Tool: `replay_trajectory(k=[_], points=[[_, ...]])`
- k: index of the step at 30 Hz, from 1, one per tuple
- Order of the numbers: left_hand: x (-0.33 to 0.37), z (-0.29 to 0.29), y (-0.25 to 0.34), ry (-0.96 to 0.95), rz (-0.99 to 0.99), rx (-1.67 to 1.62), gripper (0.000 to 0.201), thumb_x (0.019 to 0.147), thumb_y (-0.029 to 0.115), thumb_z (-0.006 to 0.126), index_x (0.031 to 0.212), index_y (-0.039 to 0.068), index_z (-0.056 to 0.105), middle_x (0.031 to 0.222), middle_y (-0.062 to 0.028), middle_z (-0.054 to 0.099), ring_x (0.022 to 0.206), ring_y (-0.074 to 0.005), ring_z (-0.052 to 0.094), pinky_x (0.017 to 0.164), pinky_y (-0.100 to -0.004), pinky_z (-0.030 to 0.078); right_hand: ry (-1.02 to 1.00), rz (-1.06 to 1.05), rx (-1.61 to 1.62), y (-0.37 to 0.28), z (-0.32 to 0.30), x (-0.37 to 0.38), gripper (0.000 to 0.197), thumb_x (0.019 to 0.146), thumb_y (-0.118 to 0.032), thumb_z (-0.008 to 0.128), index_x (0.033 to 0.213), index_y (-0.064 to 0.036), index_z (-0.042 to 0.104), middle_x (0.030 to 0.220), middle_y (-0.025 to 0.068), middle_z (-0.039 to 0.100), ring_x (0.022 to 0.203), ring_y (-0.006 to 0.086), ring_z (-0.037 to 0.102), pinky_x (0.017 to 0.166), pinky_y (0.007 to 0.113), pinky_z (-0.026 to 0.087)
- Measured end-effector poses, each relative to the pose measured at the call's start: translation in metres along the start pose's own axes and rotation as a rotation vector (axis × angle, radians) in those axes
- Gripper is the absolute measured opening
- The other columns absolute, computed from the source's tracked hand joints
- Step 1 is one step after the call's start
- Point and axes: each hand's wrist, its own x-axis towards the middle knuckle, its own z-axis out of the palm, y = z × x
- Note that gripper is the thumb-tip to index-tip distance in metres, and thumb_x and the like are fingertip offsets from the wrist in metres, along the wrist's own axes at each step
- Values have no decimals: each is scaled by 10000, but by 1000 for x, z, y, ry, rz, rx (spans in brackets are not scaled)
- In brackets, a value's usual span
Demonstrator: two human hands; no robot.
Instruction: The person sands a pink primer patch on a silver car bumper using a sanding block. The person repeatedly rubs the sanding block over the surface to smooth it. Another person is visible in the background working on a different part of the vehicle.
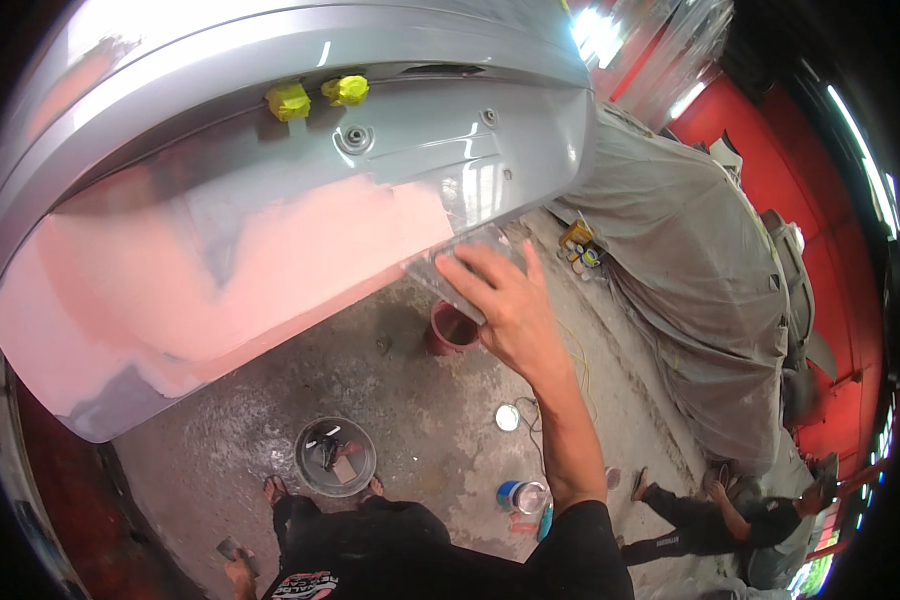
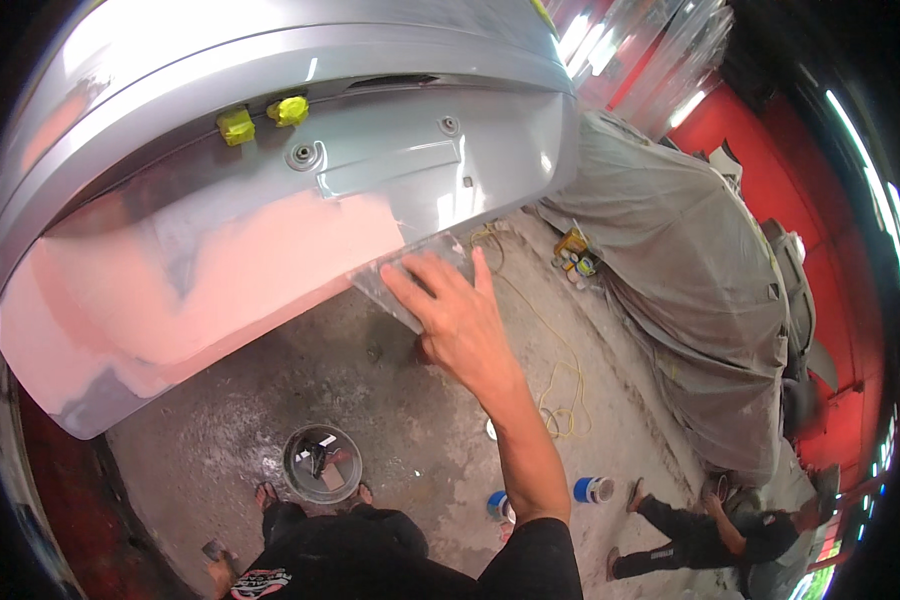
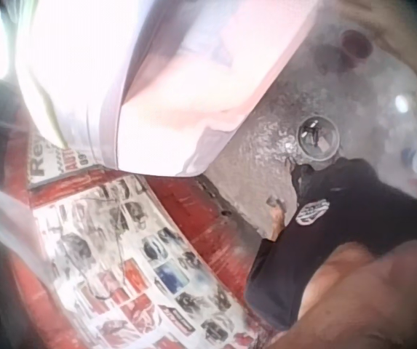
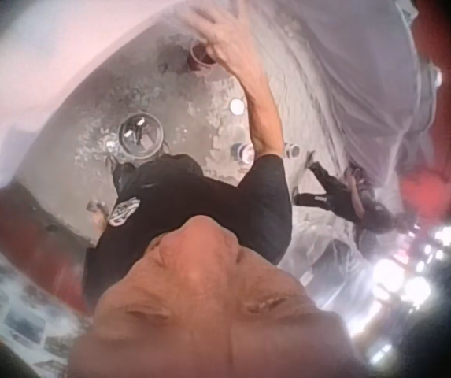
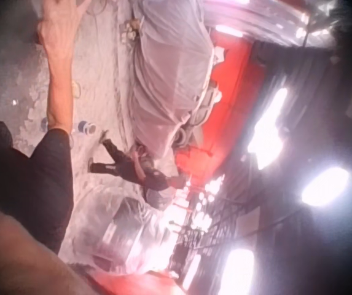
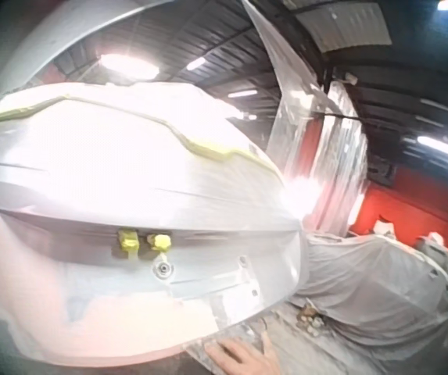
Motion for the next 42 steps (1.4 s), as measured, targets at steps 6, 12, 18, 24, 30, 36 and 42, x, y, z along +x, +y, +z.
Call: replay_trajectory(k=[6, 12, 18, 24, 30, 36, 42], points=[[47, 21, -2, -25, 158, -29, 598, 994, 416, 626, 1148, -161, 604, 1044, -288, 687, 931, -411, 670, 815, -482, 519, 200, -32, -27, 17, 3, 42, 808, 679, 132, 613, 1405, -222, 579, 1359, 73, 580, 1270, 314, 557, 1108, 603, 375], [-9, -6, 31, -6, 115, -109, 576, 992, 394, 631, 1126, -166, 600, 1022, -285, 675, 941, -393, 662, 822, -461, 514, 211, -73, -37, 29, 16, 57, 849, 665, 148, 594, 1419, -241, 568, 1374, 67, 572, 1286, 300, 546, 1103, 609, 376], [-2, 2, 1, 50, 169, -68, 583, 967, 409, 656, 1007, -172, 635, 891, -275, 689, 805, -391, 660, 760, -491, 507, 95, -72, -23, 23, 8, 25, 813, 676, 125, 627, 1404, -235, 582, 1361, 63, 581, 1279, 295, 550, 1093, 622, 364], [64, 30, -42, 54, 186, 13, 590, 960, 412, 663, 946, -177, 641, 836, -271, 697, 762, -397, 680, 716, -503, 509, 40, -11, -2, 16, -5, 0, 791, 692, 108, 652, 1405, -226, 582, 1366, 75, 573, 1276, 309, 549, 1090, 612, 369], [14, 5, 3, -26, 150, -138, 583, 971, 403, 650, 1092, -166, 614, 975, -290, 691, 843, -410, 685, 758, -483, 528, 216, -98, -20, 17, 7, 54, 792, 682, 115, 647, 1407, -197, 580, 1314, 97, 588, 1226, 327, 570, 1047, 518, 439], [12, 5, -6, -19, 111, -45, 569, 976, 385, 652, 1145, -156, 600, 1086, -289, 673, 985, -402, 671, 839, -482, 518, 252, -174, -35, 20, 13, 68, 792, 661, 141, 591, 1392, -162, 593, 1297, 142, 597, 1199, 342, 579, 1001, 453, 468], [11, 5, -9, -91, 37, -98, 578, 973, 393, 660, 1154, -153, 599, 1065, -272, 677, 947, -376, 667, 813, -472, 514, 265, -191, -49, 19, 13, 69, 797, 645, 141, 580, 1383, -158, 600, 1295, 148, 600, 1197, 348, 580, 982, 450, 473]])
